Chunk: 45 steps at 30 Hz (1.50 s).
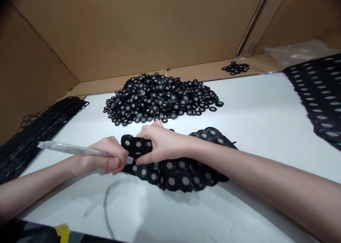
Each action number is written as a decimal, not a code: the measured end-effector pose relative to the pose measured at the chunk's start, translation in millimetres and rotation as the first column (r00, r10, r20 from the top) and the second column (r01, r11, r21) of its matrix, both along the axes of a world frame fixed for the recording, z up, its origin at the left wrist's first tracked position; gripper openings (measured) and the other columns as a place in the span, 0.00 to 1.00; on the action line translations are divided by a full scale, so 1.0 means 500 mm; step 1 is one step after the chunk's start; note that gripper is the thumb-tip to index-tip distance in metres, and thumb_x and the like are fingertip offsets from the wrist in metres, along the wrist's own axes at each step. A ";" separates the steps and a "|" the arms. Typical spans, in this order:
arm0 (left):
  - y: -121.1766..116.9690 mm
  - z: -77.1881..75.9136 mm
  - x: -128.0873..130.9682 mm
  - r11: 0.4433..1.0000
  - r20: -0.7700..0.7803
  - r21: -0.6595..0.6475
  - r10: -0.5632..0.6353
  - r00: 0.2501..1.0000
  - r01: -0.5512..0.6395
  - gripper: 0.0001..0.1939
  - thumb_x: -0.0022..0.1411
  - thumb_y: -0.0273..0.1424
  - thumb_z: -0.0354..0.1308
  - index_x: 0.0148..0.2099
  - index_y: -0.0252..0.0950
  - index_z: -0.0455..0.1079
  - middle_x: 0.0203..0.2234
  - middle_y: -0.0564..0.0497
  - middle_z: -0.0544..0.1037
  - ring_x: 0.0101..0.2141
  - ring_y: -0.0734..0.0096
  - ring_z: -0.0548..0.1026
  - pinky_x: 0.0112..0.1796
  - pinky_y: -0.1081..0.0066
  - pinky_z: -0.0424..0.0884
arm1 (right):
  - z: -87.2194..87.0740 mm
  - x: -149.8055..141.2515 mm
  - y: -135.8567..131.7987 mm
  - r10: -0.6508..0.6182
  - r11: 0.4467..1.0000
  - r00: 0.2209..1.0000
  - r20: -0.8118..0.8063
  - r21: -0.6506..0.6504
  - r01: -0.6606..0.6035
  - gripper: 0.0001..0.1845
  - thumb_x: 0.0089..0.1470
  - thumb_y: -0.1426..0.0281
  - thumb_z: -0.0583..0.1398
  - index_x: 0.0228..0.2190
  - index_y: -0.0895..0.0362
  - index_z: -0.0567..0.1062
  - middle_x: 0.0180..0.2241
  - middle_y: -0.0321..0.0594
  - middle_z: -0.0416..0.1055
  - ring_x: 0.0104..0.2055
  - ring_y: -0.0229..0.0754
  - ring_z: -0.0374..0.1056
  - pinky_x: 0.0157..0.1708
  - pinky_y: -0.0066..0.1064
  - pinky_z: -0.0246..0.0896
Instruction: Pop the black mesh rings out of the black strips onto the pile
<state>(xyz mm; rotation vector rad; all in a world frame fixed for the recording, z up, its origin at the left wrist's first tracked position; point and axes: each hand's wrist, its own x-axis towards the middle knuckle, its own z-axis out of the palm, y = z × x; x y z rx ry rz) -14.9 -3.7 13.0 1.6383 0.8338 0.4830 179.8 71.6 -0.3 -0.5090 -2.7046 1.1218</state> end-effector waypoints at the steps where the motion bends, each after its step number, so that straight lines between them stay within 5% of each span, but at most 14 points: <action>1: -0.001 0.000 0.001 1.000 0.002 0.010 -0.007 1.000 0.007 0.22 0.62 0.41 0.51 0.21 0.32 0.64 0.12 0.53 0.61 0.14 0.78 0.58 0.16 0.73 0.52 | 0.000 0.000 0.000 0.002 1.000 1.000 -0.002 -0.004 -0.002 0.20 0.45 0.61 0.65 0.19 0.58 0.61 0.23 0.31 0.59 0.31 0.37 0.56 0.38 0.32 0.48; 12: -0.002 -0.003 -0.005 0.996 -0.022 0.068 -0.063 0.998 0.065 0.21 0.64 0.39 0.49 0.22 0.32 0.64 0.14 0.52 0.63 0.16 0.77 0.59 0.19 0.73 0.56 | -0.001 0.001 -0.001 -0.020 1.000 1.000 0.010 -0.003 0.020 0.20 0.44 0.59 0.64 0.19 0.58 0.61 0.24 0.32 0.60 0.33 0.39 0.56 0.40 0.33 0.50; 18: -0.012 -0.023 -0.006 0.974 0.063 0.219 0.048 0.997 -0.061 0.20 0.65 0.37 0.49 0.23 0.31 0.66 0.15 0.51 0.66 0.18 0.77 0.62 0.20 0.75 0.57 | -0.007 0.000 -0.006 -0.136 0.991 0.982 0.132 0.036 0.133 0.23 0.40 0.52 0.64 0.23 0.57 0.62 0.28 0.38 0.60 0.40 0.47 0.55 0.36 0.34 0.54; 27: -0.019 -0.026 0.000 0.936 0.150 0.310 0.123 0.981 -0.165 0.18 0.65 0.35 0.50 0.26 0.30 0.69 0.18 0.50 0.68 0.20 0.76 0.64 0.23 0.74 0.59 | 0.007 -0.006 -0.010 -0.145 0.989 0.975 0.170 0.012 0.145 0.25 0.36 0.51 0.66 0.23 0.57 0.64 0.27 0.39 0.61 0.40 0.49 0.56 0.34 0.33 0.55; 36: -0.015 -0.030 -0.019 0.982 0.263 0.123 0.110 0.959 -0.146 0.22 0.63 0.37 0.53 0.20 0.31 0.65 0.11 0.51 0.63 0.15 0.77 0.59 0.18 0.73 0.52 | 0.012 -0.003 -0.011 -0.118 0.988 0.980 0.159 -0.076 0.132 0.22 0.39 0.54 0.66 0.23 0.57 0.66 0.26 0.38 0.64 0.41 0.48 0.58 0.37 0.32 0.54; 45: -0.022 -0.019 -0.006 0.980 0.161 0.148 0.107 0.981 -0.131 0.21 0.65 0.36 0.51 0.23 0.29 0.68 0.15 0.50 0.68 0.18 0.76 0.63 0.20 0.75 0.57 | 0.011 -0.002 -0.010 -0.108 0.988 0.985 0.135 -0.098 0.122 0.20 0.40 0.56 0.66 0.23 0.57 0.67 0.25 0.37 0.64 0.40 0.47 0.58 0.37 0.32 0.53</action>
